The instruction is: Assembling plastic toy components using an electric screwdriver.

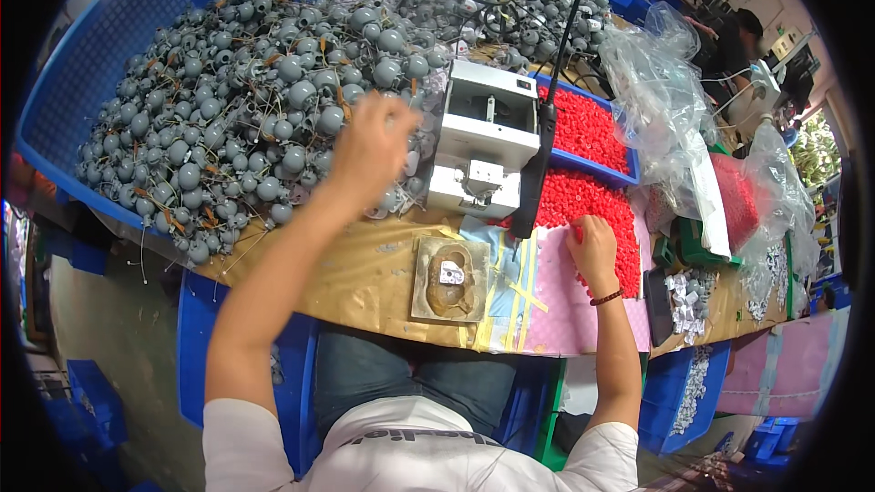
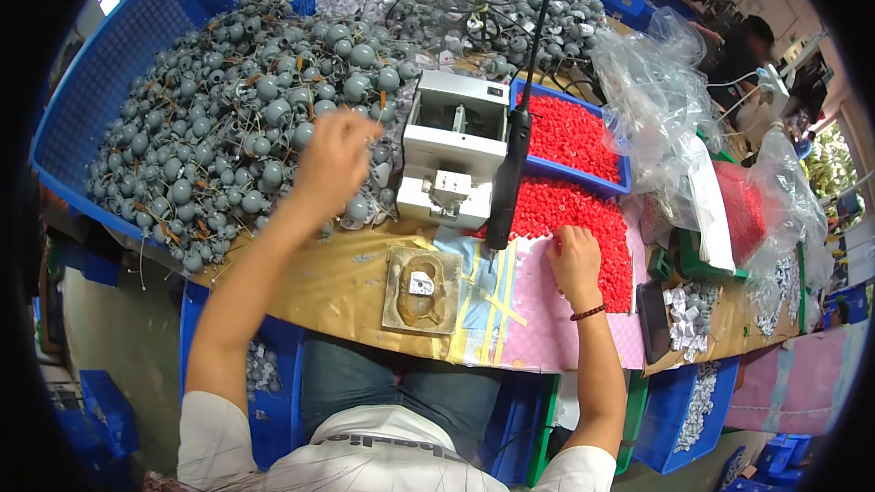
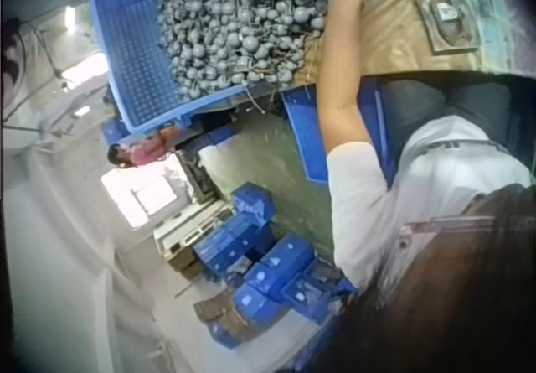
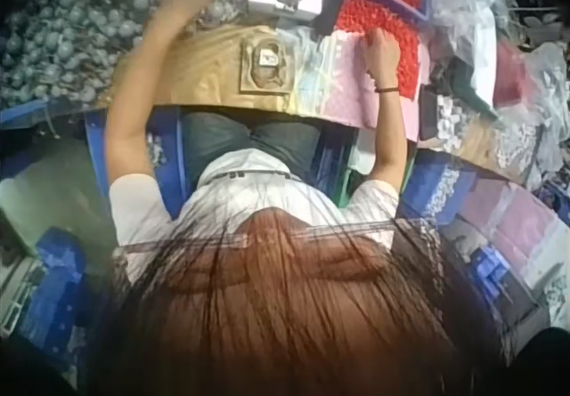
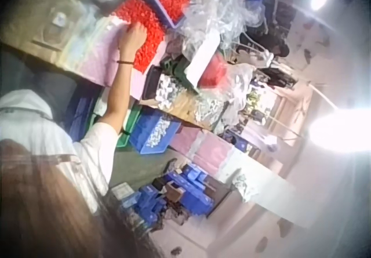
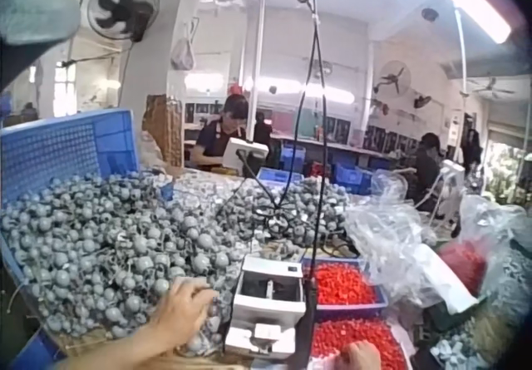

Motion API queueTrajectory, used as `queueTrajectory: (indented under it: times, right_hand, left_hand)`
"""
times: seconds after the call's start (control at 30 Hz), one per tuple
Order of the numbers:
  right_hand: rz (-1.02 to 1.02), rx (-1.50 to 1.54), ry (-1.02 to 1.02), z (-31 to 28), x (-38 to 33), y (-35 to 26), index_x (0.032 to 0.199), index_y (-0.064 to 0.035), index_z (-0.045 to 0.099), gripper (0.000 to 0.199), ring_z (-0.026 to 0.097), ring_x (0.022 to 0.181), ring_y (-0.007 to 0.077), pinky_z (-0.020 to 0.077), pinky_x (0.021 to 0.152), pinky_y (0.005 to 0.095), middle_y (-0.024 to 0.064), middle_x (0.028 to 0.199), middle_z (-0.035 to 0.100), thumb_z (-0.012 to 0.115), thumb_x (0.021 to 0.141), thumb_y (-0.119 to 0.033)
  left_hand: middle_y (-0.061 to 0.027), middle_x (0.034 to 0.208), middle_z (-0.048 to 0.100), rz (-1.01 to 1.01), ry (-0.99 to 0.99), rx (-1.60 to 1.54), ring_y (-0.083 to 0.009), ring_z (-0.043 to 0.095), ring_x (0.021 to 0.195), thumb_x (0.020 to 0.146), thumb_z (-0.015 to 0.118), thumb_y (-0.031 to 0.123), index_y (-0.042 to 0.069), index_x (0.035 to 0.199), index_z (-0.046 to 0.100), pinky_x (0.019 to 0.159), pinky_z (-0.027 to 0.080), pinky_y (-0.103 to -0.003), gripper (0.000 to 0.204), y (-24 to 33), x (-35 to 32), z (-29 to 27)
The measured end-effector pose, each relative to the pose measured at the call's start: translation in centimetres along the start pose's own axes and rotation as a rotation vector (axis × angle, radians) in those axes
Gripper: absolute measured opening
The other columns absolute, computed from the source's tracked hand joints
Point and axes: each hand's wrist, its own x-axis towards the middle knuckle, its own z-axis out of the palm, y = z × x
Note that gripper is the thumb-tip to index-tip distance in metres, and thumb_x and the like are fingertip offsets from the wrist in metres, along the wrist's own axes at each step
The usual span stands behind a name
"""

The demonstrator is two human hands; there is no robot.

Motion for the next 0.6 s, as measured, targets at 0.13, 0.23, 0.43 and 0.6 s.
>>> queueTrajectory:
  times: [0.13,0.23,0.43,0.6]
  right_hand:
    - [0.039,0.317,0.030,-1.1,0.9,-2.2,0.093,-0.0020,0.065,0.013,0.067,0.079,0.0281,0.0529,0.069,0.0382,0.0131,0.089,0.069,0.071,0.082,0.002]
    - [0.050,0.533,-0.017,-2.8,1.7,-5.9,0.099,-0.0016,0.066,0.019,0.065,0.077,0.0207,0.0524,0.068,0.0319,0.0107,0.094,0.068,0.070,0.082,0.007]
    - [-0.157,0.878,-0.190,-2.9,1.0,-13.5,0.101,-0.0014,0.069,0.021,0.065,0.087,0.0211,0.0529,0.076,0.0315,0.0083,0.098,0.069,0.072,0.082,0.009]
    - [-0.400,0.764,-0.166,-0.9,0.3,-17.8,0.097,-0.0041,0.070,0.021,0.065,0.090,0.0276,0.0537,0.081,0.0364,0.0073,0.097,0.069,0.077,0.079,0.003]
  left_hand:
    - [-0.0089,0.133,0.057,0.052,-0.066,0.341,-0.0343,0.053,0.126,0.080,0.067,-0.001,0.015,0.128,0.066,0.105,0.044,-0.048,0.050,-7.1,5.4,-0.1]
    - [-0.0047,0.130,0.058,-0.019,-0.291,0.290,-0.0311,0.055,0.121,0.079,0.071,0.005,0.016,0.127,0.063,0.102,0.046,-0.048,0.050,-8.3,6.6,-0.1]
    - [-0.0076,0.116,0.063,0.139,-0.113,0.209,-0.0304,0.059,0.108,0.079,0.074,0.018,0.010,0.117,0.065,0.099,0.046,-0.045,0.040,-5.0,6.7,-3.4]
    - [-0.0060,0.104,0.064,0.003,-0.010,-0.176,-0.0220,0.059,0.098,0.083,0.073,0.024,0.010,0.117,0.062,0.092,0.049,-0.036,0.038,-0.7,5.3,-8.7]
